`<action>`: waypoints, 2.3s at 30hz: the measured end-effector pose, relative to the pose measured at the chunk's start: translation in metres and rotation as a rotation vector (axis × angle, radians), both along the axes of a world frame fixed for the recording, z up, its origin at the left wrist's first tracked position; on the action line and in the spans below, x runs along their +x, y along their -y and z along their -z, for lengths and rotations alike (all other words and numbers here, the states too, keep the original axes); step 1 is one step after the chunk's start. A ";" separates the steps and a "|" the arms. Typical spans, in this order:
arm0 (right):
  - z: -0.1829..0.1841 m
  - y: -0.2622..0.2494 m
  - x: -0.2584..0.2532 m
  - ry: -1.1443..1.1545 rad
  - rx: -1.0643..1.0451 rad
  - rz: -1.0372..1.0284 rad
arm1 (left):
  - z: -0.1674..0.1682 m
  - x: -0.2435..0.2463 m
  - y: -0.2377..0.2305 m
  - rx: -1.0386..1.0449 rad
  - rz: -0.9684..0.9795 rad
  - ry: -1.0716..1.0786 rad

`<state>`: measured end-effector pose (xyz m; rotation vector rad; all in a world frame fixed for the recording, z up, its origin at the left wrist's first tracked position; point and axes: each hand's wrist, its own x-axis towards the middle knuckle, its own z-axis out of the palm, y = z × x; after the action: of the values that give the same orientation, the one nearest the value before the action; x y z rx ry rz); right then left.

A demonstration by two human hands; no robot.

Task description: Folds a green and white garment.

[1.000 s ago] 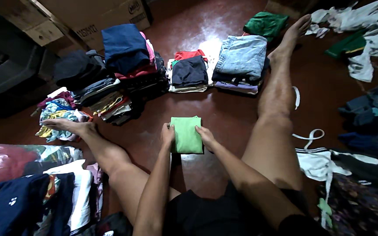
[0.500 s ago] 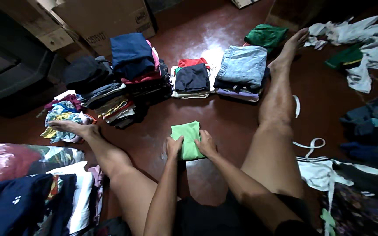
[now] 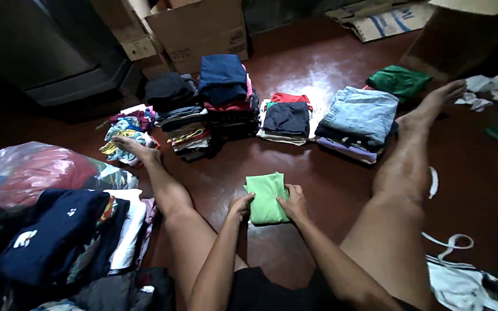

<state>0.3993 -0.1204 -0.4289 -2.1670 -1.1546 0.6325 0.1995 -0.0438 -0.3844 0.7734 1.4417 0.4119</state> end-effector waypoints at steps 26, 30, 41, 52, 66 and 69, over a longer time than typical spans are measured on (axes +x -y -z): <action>-0.011 -0.003 0.010 -0.707 0.233 0.198 | -0.145 -0.049 -0.050 0.352 -0.181 0.410; -0.012 -0.010 0.010 -0.568 0.137 0.021 | -0.257 -0.072 -0.114 0.724 -0.225 0.177; -0.012 -0.001 0.034 -0.601 0.077 -0.032 | -0.382 -0.100 -0.340 0.859 -0.147 0.301; -0.004 0.004 0.038 -0.500 0.007 -0.101 | -0.310 -0.111 -0.381 0.678 -0.182 -0.474; -0.011 0.005 0.033 -0.413 -0.071 -0.135 | -0.279 -0.105 -0.365 0.879 0.446 -0.951; -0.008 0.005 0.033 -0.409 -0.067 -0.133 | -0.271 -0.109 -0.367 0.937 0.391 -0.912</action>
<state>0.4319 -0.1255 -0.4207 -1.9013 -1.0685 1.1261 0.0903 0.3231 -0.1132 2.1650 1.8428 0.4453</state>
